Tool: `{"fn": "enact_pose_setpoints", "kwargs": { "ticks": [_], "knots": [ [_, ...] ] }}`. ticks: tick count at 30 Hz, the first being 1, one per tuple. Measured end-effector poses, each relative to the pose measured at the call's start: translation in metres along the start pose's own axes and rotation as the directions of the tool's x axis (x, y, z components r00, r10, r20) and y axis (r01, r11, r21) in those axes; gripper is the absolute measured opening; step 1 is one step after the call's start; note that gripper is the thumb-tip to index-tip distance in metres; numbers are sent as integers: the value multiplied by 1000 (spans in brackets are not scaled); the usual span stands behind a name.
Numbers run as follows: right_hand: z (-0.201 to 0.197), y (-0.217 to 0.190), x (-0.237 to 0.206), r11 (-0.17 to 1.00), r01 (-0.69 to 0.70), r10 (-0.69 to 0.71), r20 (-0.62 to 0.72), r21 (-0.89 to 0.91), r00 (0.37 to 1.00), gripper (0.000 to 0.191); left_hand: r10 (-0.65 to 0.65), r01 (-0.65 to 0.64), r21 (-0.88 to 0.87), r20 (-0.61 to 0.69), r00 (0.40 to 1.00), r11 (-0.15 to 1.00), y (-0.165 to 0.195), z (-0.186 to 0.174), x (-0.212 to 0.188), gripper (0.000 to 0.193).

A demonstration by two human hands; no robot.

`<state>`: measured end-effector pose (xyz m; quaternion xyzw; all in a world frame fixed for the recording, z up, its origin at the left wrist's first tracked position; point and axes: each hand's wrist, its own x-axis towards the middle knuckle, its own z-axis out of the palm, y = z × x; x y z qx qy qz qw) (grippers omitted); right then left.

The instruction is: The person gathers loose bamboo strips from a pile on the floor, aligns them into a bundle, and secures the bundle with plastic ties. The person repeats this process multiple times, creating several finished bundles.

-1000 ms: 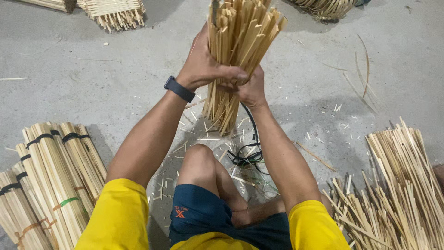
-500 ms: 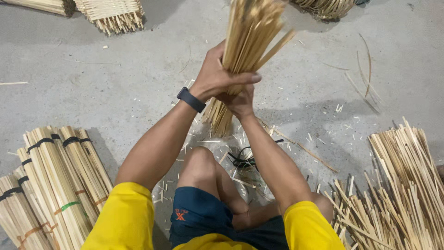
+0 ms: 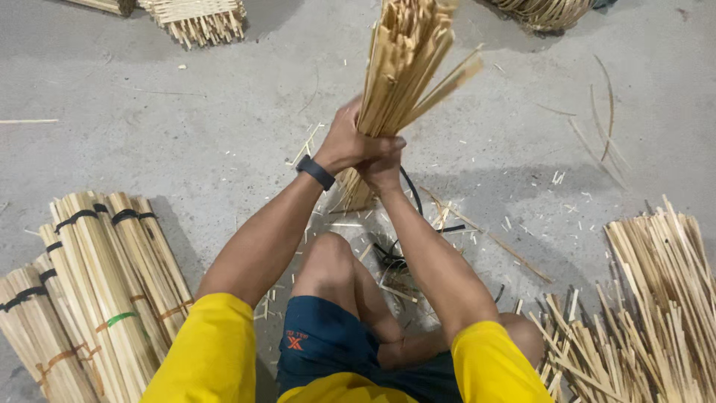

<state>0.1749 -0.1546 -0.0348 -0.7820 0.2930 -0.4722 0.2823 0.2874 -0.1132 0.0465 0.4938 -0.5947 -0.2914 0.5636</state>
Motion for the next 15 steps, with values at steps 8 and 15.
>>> {"fn": "enact_pose_setpoints", "kwargs": {
  "ticks": [8,15],
  "knots": [
    [-60,-4,3,951,-248,264,-67,187,962,17,114,-23,-383,216,970,924,26,33,5,123],
    [-102,-91,31,319,-234,228,166,918,960,25,-458,311,400,354,815,862,33,-18,-60,76]
  ]
}}
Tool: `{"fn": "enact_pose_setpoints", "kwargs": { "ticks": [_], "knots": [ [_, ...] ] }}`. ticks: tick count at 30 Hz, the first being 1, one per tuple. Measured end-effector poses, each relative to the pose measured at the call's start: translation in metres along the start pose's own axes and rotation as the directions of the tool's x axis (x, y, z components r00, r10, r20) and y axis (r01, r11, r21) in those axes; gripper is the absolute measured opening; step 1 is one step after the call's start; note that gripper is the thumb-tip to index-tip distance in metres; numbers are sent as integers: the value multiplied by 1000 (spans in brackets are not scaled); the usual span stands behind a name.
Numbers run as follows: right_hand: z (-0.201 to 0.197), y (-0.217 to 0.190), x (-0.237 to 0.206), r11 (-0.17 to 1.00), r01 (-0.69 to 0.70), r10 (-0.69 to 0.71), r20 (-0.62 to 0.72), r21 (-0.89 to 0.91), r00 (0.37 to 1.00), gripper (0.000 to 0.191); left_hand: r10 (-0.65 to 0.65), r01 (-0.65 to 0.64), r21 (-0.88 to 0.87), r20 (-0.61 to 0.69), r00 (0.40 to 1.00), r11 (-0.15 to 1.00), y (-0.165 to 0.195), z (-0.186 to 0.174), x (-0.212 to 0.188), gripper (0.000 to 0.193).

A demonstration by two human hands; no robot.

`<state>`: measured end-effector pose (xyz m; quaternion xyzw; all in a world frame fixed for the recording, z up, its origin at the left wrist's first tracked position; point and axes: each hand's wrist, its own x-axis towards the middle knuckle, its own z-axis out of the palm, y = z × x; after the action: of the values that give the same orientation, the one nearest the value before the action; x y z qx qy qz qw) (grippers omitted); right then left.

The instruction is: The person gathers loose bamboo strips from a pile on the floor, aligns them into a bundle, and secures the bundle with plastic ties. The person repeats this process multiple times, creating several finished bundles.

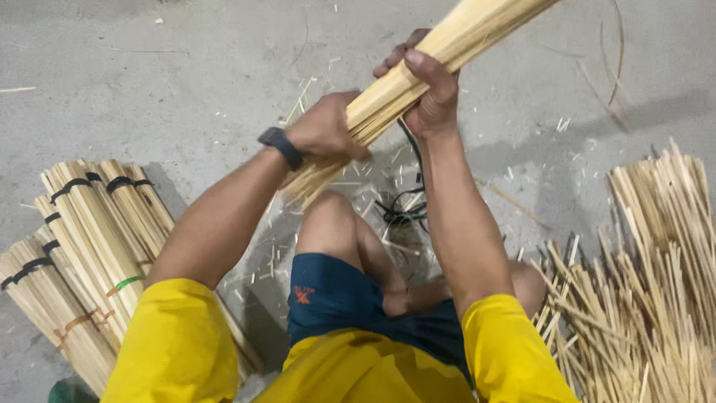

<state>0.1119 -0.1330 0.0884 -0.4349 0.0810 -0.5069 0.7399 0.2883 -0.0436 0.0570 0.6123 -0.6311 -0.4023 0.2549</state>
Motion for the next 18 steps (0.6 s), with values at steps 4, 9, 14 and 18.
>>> {"fn": "enact_pose_setpoints", "kwargs": {
  "ticks": [4,9,14,18],
  "knots": [
    [19,12,-14,984,-70,27,-254,-163,967,27,-74,71,-117,-18,997,991,-1,21,-18,58],
    [16,27,-31,979,-127,29,-514,-158,858,26,-110,113,17,-123,986,993,2,47,-45,101],
    [20,29,-55,983,-90,-7,-523,-159,852,35,-26,29,13,-165,986,1000,-10,67,-62,73],
    [5,0,-79,988,-155,145,-242,-22,959,46,50,60,-406,254,966,912,-21,63,-69,56]
  ]
}}
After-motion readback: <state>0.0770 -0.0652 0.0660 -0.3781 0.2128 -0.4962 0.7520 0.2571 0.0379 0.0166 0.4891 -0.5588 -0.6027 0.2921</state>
